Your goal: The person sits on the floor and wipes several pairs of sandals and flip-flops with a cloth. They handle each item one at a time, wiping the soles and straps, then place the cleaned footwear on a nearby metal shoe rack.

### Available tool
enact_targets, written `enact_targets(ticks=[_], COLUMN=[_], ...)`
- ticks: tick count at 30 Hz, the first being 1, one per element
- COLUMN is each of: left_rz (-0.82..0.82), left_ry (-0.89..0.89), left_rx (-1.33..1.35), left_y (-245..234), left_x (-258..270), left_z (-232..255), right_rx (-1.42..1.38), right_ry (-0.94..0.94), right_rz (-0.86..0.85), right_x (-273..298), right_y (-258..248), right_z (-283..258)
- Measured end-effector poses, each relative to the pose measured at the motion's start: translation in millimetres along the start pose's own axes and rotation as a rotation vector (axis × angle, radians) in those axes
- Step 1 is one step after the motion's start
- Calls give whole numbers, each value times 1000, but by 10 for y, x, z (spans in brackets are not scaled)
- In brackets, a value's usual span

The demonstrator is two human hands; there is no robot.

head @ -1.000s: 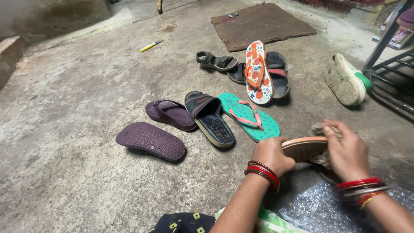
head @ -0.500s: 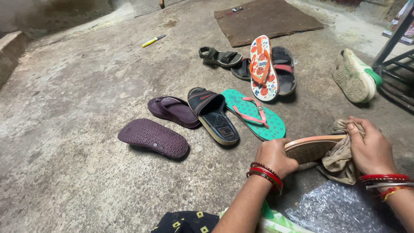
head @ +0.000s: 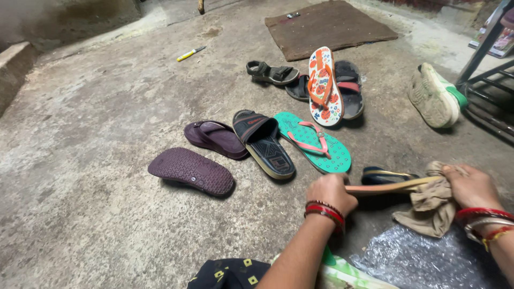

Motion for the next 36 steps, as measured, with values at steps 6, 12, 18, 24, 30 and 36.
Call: enact_targets(ticks=[6,12,18,24,30,36], left_rz=[199,-2,-141,-196,-135,-143], left_ry=[212,266,278,464,523,533], left_rx=[-247,-286,-423,-449,-426,-401], left_y=[-47,265,546,721,705,655], left_x=[-156,-262,-470,-508,-470,-414], left_z=[388,491,505,543,568,553], right_rx=[-148,-136,-68,119,-591,6], right_ry=[6,-22,-180,-465,-162,-189], right_rz=[-109,217,91,448,45,323], right_x=[-33,188,1010,1102,366,1037], right_y=[380,-238,180,161,520,250], right_z=[-288,-558,-1485,-1488,-738,-1211])
Point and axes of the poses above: each hand's wrist, its own x-axis away from the middle knuckle, its own y-axis out of the palm, z = x × y, the point moved 10 cm from there along -x, towards the middle knuckle, and after that the axes turned 5 degrees about x, right-handed, at the moved point
